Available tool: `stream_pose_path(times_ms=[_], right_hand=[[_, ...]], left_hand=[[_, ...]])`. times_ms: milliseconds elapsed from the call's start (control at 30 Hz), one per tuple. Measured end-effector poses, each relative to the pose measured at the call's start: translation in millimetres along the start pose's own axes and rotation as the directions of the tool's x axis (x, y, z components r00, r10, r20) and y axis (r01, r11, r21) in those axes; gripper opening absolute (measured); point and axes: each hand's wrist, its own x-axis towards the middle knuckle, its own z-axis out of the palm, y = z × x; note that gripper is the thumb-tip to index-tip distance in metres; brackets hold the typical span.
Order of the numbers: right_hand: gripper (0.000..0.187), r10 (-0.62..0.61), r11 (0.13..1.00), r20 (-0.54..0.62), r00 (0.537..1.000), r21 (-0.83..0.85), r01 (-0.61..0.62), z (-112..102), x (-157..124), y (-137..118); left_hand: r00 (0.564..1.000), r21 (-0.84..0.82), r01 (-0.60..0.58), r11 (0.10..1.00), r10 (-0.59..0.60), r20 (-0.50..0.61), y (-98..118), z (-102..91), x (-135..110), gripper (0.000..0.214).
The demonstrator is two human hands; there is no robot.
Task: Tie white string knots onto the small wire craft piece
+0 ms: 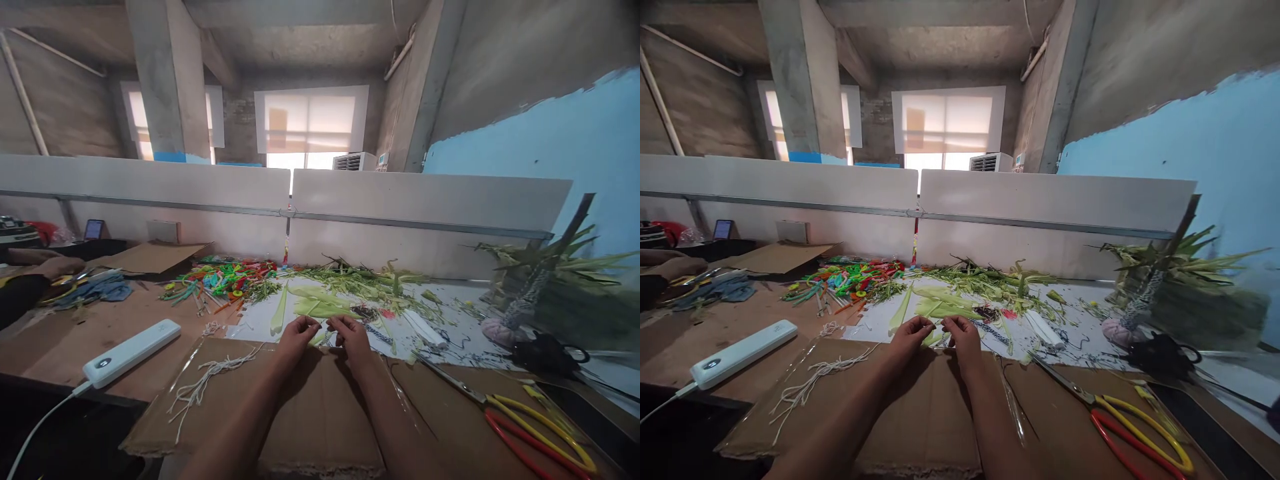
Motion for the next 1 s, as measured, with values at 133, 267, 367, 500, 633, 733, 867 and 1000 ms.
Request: stream_pose_path(times_ms=[133, 267, 367, 500, 633, 733, 867, 1000], right_hand=[[0.051, 0.056, 0.998, 0.024, 0.998, 0.008, -0.057, 3, -4, -4], [0.047, 0.070, 0.998, 0.007, 0.998, 0.010, -0.070, 6, -6, -6], [0.042, 0.041, 0.999, -0.007, 0.999, 0.015, -0.041, 8, -6, -8], [0.036, 0.004, 1.000, -0.006, 1.000, 0.024, -0.004, 8, -5, -7], [0.035, -0.018, 1.000, -0.001, 1.000, 0.025, 0.018, 9, -5, -3], [0.036, -0.034, 0.999, 0.009, 0.999, 0.020, 0.034, 9, -4, 1], [0.038, -0.045, 0.999, 0.026, 0.999, -0.003, 0.045, 8, -4, 4], [0.036, -0.059, 0.998, 0.044, 0.997, -0.020, 0.060, 7, -4, 4]], left_hand=[[1.000, 0.024, -0.011, 1.000, 0.011, 0.012, 6, 0.4, -2, 0.029], [1.000, 0.056, -0.010, 0.998, 0.009, 0.029, 12, 1.5, -4, 0.029], [0.999, 0.075, -0.009, 0.997, 0.005, 0.047, 15, 1.8, -7, 0.031], [0.999, 0.080, 0.005, 0.997, -0.009, 0.054, 17, 1.2, -8, 0.032], [0.999, 0.050, 0.008, 0.999, -0.011, 0.051, 16, 0.8, -7, 0.032], [0.999, 0.029, 0.013, 0.999, -0.014, 0.044, 15, 0.9, -6, 0.033], [0.999, 0.010, 0.015, 1.000, -0.016, 0.033, 14, 0.9, -6, 0.034], [1.000, -0.006, 0.014, 1.000, -0.014, 0.028, 14, 0.8, -7, 0.033]])
